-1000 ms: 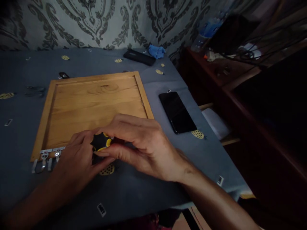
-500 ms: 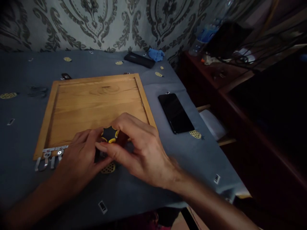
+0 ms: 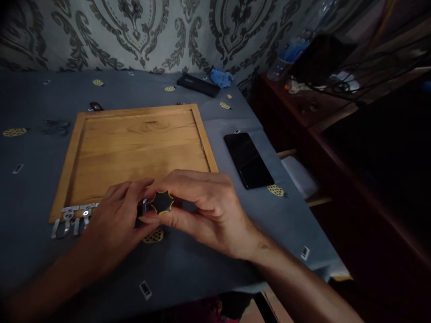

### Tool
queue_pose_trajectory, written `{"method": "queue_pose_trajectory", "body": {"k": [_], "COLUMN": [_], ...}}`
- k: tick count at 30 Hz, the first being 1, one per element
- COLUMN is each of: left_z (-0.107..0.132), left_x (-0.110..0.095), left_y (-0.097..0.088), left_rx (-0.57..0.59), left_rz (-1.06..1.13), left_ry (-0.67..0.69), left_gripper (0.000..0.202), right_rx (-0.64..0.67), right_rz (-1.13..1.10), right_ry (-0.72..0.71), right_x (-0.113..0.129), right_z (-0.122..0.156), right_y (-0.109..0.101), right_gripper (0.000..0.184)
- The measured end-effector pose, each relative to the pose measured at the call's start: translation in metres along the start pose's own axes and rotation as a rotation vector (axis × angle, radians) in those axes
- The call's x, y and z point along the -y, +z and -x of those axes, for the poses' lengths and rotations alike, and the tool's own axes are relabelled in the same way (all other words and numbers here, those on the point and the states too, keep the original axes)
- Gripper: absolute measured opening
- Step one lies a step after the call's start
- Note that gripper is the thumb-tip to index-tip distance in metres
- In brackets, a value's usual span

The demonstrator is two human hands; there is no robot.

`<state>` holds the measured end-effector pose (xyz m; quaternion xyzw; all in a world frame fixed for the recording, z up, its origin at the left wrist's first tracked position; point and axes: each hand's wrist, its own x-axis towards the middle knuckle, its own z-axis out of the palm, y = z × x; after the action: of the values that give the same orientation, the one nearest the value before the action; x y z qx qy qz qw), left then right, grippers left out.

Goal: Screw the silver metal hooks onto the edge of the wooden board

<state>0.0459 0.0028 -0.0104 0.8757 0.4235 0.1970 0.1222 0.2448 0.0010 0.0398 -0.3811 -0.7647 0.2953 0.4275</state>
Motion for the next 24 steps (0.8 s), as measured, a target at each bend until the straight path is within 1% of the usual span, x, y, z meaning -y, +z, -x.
{"method": "queue_pose_trajectory", "body": {"k": [4,7,10,14,16,18,21,24], "left_z": [0.000,0.000,0.000,-0.001,0.000,0.000,-0.001,-0.001], "left_x": [0.001,0.001,0.000,0.001,0.001,0.001,0.001,0.001], "left_y": [0.001,0.001,0.001,0.001,0.001,0.002,0.002,0.002], "left_rx": [0.010,0.009,-0.013,-0.023,-0.018,-0.009,-0.008,-0.016], "left_rz": [-0.007,-0.018,-0.016,-0.024,-0.028,-0.026,-0.031,-0.046], "left_ry": [0.014,0.016,0.016,0.036,0.030,0.023,0.023,0.021], "left_gripper": [0.050,0.047,0.049,0.052,0.051,0.051,0.055,0.053], "right_rx": [-0.184,-0.252,-0.195,-0.091,-0.045,-0.021,-0.070,-0.143], "right_rz": [0.154,0.185,0.129,-0.014,-0.030,0.007,0.093,0.149], "right_ry": [-0.005,0.048,0.086,0.018,-0.003,0.005,-0.008,-0.043], "right_x": [0.002,0.004,0.003,-0.002,-0.004,-0.004,-0.004,-0.005], "right_z": [0.001,0.003,0.003,0.002,0.001,0.002,0.004,0.006], "right_y": [0.016,0.021,0.015,0.002,-0.001,-0.001,0.003,0.010], "right_gripper": [0.013,0.011,0.013,0.008,0.014,0.019,0.017,0.016]}}
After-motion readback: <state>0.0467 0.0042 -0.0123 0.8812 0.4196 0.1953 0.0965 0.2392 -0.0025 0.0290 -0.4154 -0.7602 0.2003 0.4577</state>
